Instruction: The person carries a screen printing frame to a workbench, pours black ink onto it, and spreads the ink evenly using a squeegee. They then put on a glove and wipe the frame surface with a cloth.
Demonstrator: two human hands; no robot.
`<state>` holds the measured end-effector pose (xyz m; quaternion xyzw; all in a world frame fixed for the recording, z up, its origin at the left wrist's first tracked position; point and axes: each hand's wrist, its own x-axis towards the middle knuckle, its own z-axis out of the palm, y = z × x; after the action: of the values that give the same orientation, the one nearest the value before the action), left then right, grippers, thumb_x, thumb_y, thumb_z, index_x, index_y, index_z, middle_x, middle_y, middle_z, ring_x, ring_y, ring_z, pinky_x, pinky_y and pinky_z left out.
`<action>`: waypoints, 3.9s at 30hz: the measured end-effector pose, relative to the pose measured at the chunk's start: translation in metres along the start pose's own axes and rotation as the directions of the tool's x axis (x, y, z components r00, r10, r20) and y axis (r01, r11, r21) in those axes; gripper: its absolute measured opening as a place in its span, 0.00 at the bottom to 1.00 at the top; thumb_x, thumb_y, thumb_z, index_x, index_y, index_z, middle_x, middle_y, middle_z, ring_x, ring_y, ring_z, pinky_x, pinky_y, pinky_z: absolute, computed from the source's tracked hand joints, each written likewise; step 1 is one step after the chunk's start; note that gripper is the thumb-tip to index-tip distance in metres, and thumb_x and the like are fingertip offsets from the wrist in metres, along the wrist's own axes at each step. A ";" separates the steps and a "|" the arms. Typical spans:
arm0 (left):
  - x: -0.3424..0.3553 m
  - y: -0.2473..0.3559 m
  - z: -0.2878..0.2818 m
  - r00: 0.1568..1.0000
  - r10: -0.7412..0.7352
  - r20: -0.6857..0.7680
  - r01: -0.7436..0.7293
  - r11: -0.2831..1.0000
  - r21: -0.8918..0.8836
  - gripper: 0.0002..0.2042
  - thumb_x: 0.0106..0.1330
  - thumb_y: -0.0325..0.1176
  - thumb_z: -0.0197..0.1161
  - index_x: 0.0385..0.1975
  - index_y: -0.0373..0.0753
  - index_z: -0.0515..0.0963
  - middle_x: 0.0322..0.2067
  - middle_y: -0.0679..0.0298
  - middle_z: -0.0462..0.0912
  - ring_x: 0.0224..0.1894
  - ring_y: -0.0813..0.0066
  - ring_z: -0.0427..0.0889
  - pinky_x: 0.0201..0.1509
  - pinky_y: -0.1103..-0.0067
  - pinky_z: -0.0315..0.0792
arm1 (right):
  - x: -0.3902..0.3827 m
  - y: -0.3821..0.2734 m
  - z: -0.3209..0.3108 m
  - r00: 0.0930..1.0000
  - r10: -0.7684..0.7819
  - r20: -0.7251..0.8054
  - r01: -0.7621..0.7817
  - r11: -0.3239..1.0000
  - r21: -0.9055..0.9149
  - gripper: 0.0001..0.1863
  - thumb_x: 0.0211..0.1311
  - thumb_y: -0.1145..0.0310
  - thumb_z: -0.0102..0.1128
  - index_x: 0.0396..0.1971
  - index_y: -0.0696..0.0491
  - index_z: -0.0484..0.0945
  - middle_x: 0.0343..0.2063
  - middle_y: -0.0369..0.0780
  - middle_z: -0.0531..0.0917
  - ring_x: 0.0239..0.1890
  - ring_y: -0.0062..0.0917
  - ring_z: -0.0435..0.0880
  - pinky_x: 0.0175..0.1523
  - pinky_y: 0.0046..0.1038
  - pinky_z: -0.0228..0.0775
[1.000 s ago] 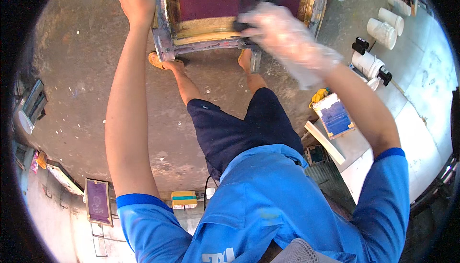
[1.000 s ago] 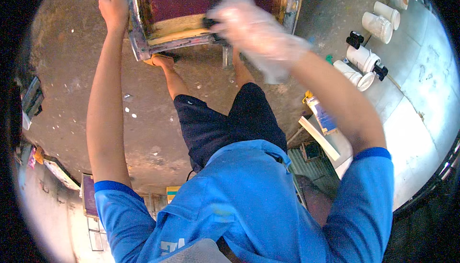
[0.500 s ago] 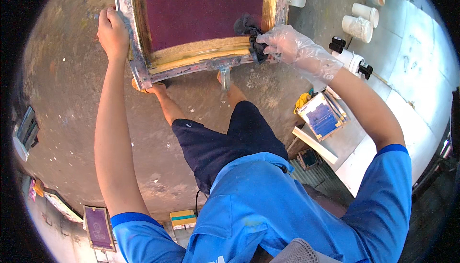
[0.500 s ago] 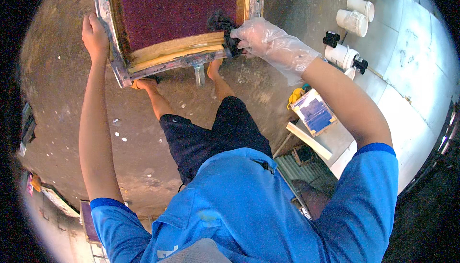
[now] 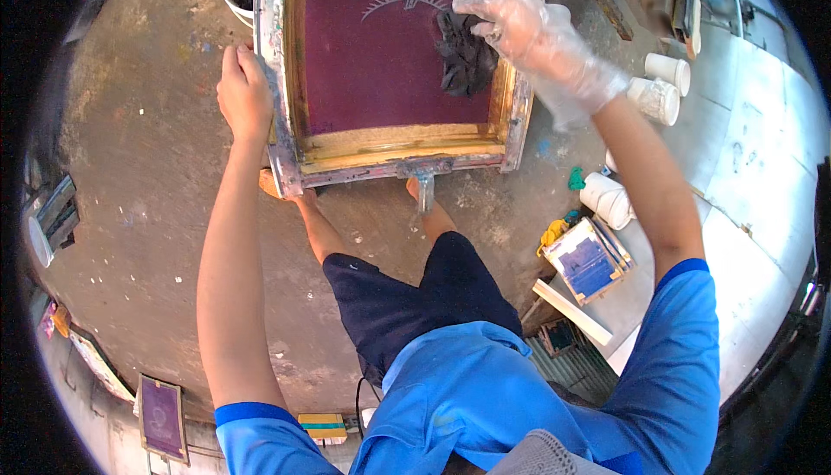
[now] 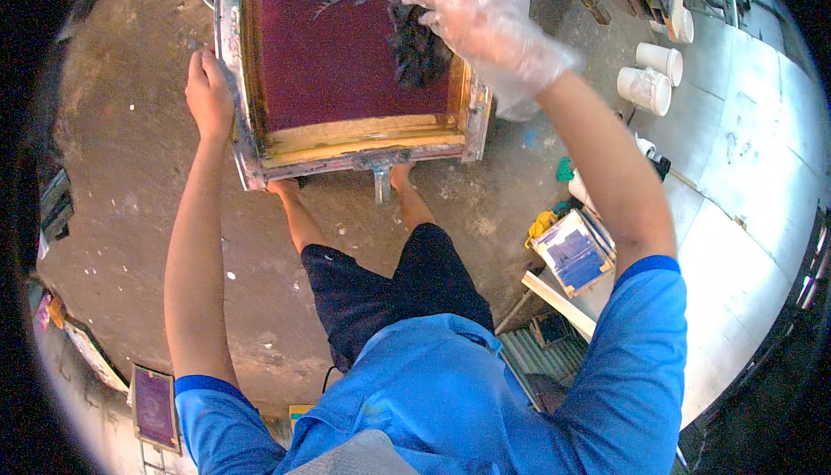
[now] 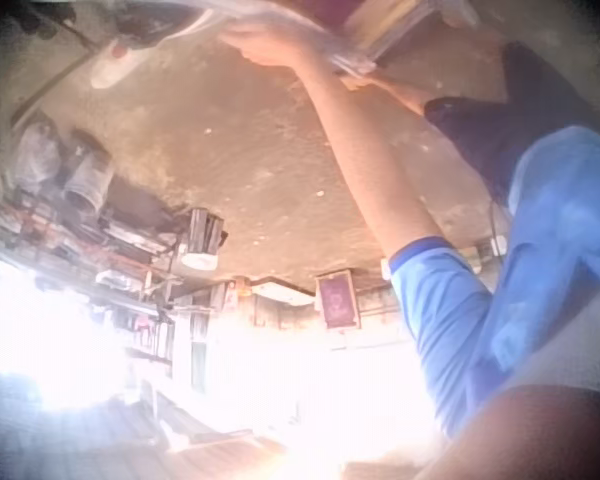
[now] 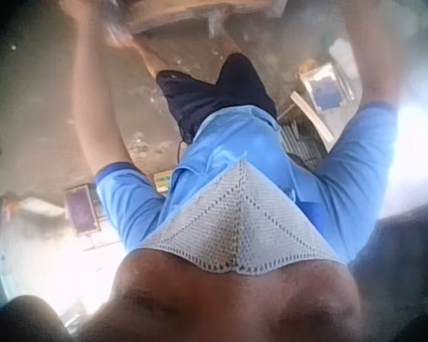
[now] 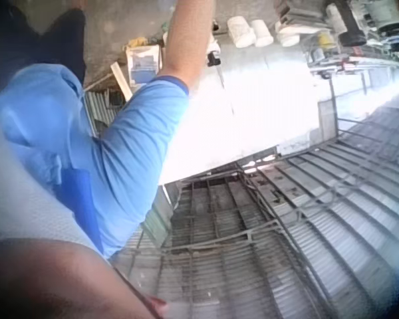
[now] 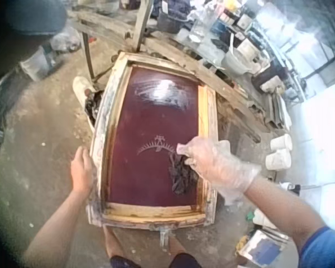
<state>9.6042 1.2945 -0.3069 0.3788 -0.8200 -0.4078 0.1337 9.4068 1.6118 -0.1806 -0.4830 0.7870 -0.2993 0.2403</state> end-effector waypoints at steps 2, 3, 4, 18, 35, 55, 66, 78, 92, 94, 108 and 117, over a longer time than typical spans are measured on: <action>-0.002 0.000 -0.003 1.000 -0.023 -0.012 0.023 0.999 -0.029 0.17 0.72 0.44 0.43 0.42 0.41 0.77 0.36 0.48 0.82 0.43 0.45 0.80 0.45 0.61 0.70 | -0.011 -0.004 0.028 0.955 0.273 -0.112 -0.226 0.921 0.316 0.25 0.60 0.66 0.62 0.58 0.52 0.72 0.55 0.45 0.75 0.57 0.40 0.74 0.62 0.36 0.68; -0.003 0.000 -0.004 0.999 -0.035 -0.015 0.034 0.998 -0.043 0.18 0.72 0.45 0.42 0.42 0.42 0.77 0.36 0.47 0.83 0.43 0.42 0.79 0.45 0.58 0.70 | -0.016 -0.004 0.045 0.952 0.202 -0.228 -0.198 0.979 0.043 0.26 0.60 0.66 0.63 0.58 0.52 0.71 0.56 0.46 0.74 0.58 0.41 0.73 0.63 0.36 0.67; -0.004 -0.002 -0.007 0.999 -0.043 -0.014 0.042 0.999 -0.024 0.18 0.72 0.45 0.43 0.42 0.42 0.77 0.37 0.47 0.82 0.43 0.42 0.79 0.45 0.58 0.70 | -0.019 -0.016 0.059 0.945 0.153 -0.289 -0.210 0.962 -0.177 0.27 0.58 0.65 0.64 0.59 0.53 0.71 0.57 0.48 0.73 0.58 0.42 0.73 0.63 0.37 0.66; -0.003 0.003 -0.002 0.997 0.039 -0.064 -0.046 0.993 -0.105 0.17 0.70 0.40 0.45 0.38 0.36 0.79 0.31 0.49 0.83 0.35 0.52 0.82 0.43 0.64 0.71 | 0.029 -0.107 0.205 0.986 -0.099 -0.134 0.088 0.992 -0.090 0.20 0.48 0.75 0.62 0.46 0.52 0.79 0.35 0.45 0.81 0.39 0.40 0.80 0.43 0.38 0.79; 0.005 -0.021 0.005 1.000 -0.007 0.031 0.015 0.962 -0.274 0.14 0.65 0.34 0.44 0.40 0.31 0.72 0.37 0.56 0.77 0.40 0.67 0.73 0.49 0.74 0.67 | 0.096 -0.090 0.195 0.908 0.123 -0.400 -0.073 0.988 0.138 0.08 0.52 0.70 0.62 0.32 0.54 0.77 0.30 0.46 0.80 0.37 0.43 0.80 0.40 0.41 0.75; 0.011 -0.021 0.004 0.998 0.055 -0.033 -0.059 0.990 -0.126 0.12 0.64 0.33 0.44 0.38 0.33 0.72 0.34 0.51 0.79 0.37 0.60 0.77 0.46 0.68 0.68 | 0.067 -0.118 0.222 0.975 0.168 0.144 -0.155 0.983 -0.093 0.08 0.50 0.71 0.61 0.30 0.58 0.81 0.30 0.50 0.80 0.34 0.44 0.83 0.40 0.41 0.77; 0.003 -0.017 0.001 0.994 0.069 -0.083 -0.077 0.992 -0.099 0.13 0.65 0.34 0.45 0.40 0.34 0.74 0.34 0.49 0.81 0.37 0.52 0.80 0.45 0.64 0.70 | -0.060 -0.049 0.061 0.841 0.229 0.489 -0.037 0.928 -0.371 0.10 0.61 0.69 0.52 0.36 0.55 0.81 0.30 0.46 0.78 0.38 0.40 0.80 0.45 0.39 0.73; 0.007 -0.016 -0.001 0.998 0.026 -0.055 -0.027 1.000 -0.016 0.14 0.66 0.35 0.45 0.42 0.39 0.76 0.38 0.51 0.84 0.41 0.49 0.82 0.47 0.63 0.72 | -0.026 -0.096 0.126 0.991 -0.123 -0.060 0.116 0.986 -0.118 0.14 0.55 0.70 0.54 0.41 0.53 0.81 0.30 0.47 0.79 0.42 0.44 0.79 0.49 0.40 0.72; 0.000 -0.005 -0.004 0.999 -0.039 -0.038 0.037 0.998 -0.052 0.15 0.67 0.38 0.44 0.44 0.41 0.77 0.35 0.52 0.84 0.39 0.53 0.82 0.45 0.64 0.71 | 0.064 0.009 -0.037 0.928 0.139 -0.346 -0.358 0.592 -0.723 0.03 0.53 0.71 0.58 0.26 0.53 0.79 0.21 0.47 0.80 0.29 0.45 0.81 0.35 0.44 0.71; 0.003 -0.006 0.001 0.998 0.007 -0.060 -0.010 0.999 -0.046 0.15 0.67 0.38 0.44 0.43 0.41 0.77 0.35 0.52 0.84 0.38 0.54 0.82 0.45 0.64 0.71 | 0.073 0.010 -0.022 0.501 0.758 -0.417 -0.503 0.647 0.573 0.11 0.59 0.57 0.63 0.28 0.49 0.80 0.23 0.38 0.83 0.31 0.32 0.84 0.44 0.43 0.71; -0.001 -0.011 -0.002 0.998 -0.021 -0.061 0.016 0.996 -0.089 0.15 0.67 0.37 0.46 0.42 0.37 0.78 0.37 0.49 0.83 0.40 0.55 0.81 0.48 0.67 0.71 | -0.099 -0.058 0.085 0.968 0.209 0.139 -0.203 0.977 -0.056 0.23 0.54 0.75 0.64 0.53 0.54 0.78 0.46 0.45 0.81 0.52 0.35 0.79 0.57 0.32 0.72; 0.001 -0.013 0.000 0.998 0.000 -0.069 0.000 1.000 -0.005 0.16 0.66 0.40 0.44 0.41 0.41 0.78 0.35 0.47 0.84 0.41 0.45 0.81 0.47 0.61 0.71 | 0.012 -0.121 0.175 0.980 0.122 0.158 -0.115 0.992 -0.050 0.15 0.53 0.71 0.62 0.42 0.57 0.78 0.35 0.47 0.78 0.44 0.42 0.78 0.51 0.42 0.70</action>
<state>9.6099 1.2887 -0.3170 0.3922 -0.8139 -0.3964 0.1629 9.5933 1.5160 -0.2199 -0.4626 0.7984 -0.2283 0.3106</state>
